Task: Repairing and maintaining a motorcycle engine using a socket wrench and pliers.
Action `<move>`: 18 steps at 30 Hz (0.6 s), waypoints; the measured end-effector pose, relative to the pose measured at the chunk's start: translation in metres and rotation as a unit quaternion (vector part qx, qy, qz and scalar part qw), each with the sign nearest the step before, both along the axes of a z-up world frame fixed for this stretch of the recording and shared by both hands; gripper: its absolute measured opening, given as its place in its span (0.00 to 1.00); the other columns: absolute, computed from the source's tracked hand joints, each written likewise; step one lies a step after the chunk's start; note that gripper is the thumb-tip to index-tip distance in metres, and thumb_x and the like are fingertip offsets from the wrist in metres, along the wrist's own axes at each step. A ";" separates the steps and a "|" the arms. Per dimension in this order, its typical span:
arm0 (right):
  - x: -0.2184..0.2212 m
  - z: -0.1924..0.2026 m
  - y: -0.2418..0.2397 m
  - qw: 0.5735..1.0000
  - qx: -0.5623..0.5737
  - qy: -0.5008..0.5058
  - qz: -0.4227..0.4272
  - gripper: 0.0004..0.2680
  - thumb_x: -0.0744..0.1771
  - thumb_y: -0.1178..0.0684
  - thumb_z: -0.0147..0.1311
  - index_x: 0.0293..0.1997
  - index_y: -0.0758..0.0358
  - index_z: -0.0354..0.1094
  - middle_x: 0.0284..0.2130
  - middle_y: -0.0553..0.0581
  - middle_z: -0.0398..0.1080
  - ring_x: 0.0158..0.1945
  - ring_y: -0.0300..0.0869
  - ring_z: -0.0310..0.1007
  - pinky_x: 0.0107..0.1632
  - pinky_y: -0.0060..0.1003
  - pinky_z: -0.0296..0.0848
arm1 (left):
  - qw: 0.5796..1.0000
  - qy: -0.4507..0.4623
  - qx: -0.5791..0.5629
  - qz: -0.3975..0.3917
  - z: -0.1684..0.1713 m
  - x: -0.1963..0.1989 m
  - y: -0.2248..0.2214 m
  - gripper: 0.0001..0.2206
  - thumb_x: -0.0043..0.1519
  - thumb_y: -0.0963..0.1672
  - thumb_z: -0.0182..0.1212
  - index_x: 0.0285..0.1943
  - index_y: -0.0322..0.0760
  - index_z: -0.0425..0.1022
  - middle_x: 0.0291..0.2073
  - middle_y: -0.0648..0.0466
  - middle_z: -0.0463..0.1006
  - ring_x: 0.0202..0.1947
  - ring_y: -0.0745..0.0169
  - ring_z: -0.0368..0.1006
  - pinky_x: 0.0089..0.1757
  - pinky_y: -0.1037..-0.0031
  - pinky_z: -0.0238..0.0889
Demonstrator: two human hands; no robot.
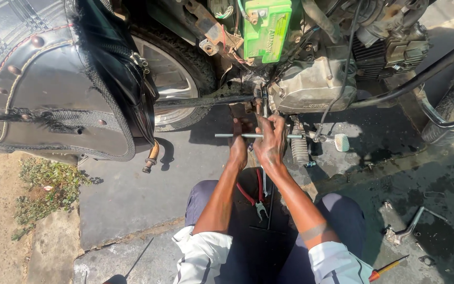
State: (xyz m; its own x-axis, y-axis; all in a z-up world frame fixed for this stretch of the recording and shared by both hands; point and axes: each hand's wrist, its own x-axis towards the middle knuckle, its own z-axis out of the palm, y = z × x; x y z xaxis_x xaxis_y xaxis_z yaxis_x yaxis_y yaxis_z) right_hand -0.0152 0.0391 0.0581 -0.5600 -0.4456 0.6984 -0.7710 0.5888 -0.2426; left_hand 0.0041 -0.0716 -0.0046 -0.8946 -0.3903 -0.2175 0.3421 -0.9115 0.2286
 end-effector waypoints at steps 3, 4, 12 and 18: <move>0.000 0.016 -0.001 0.968 -0.185 -0.168 0.029 0.22 0.57 0.67 0.50 0.58 0.65 0.68 0.52 0.66 0.58 0.59 0.58 0.63 0.58 0.51 0.68 | 0.841 -0.169 -0.509 0.072 0.013 0.008 0.000 0.27 0.70 0.56 0.51 0.66 0.31 0.68 0.61 0.51 0.71 0.62 0.61 0.67 0.59 0.66 0.59; 0.002 0.021 0.001 0.966 -0.189 -0.174 0.016 0.23 0.58 0.66 0.52 0.61 0.67 0.66 0.52 0.68 0.57 0.59 0.60 0.62 0.58 0.54 0.67 | 0.822 -0.156 -0.545 0.055 0.027 0.016 0.001 0.28 0.69 0.56 0.50 0.64 0.28 0.70 0.57 0.46 0.73 0.56 0.55 0.70 0.54 0.63 0.65; -0.020 -0.008 -0.006 0.981 0.015 -0.186 -0.050 0.24 0.66 0.55 0.60 0.71 0.69 0.59 0.48 0.83 0.65 0.43 0.70 0.72 0.42 0.58 0.75 | 0.788 -0.156 -0.595 0.028 0.041 0.023 0.002 0.29 0.71 0.57 0.44 0.67 0.30 0.69 0.55 0.42 0.77 0.55 0.50 0.72 0.53 0.63 0.65; -0.055 -0.107 -0.034 0.896 -0.279 -0.339 0.065 0.13 0.73 0.41 0.50 0.58 0.58 0.69 0.41 0.60 0.76 0.42 0.49 0.80 0.45 0.50 0.82 | 0.365 -0.047 -0.899 0.237 0.128 0.029 0.045 0.17 0.71 0.49 0.51 0.64 0.39 0.71 0.57 0.42 0.75 0.61 0.39 0.70 0.60 0.53 0.62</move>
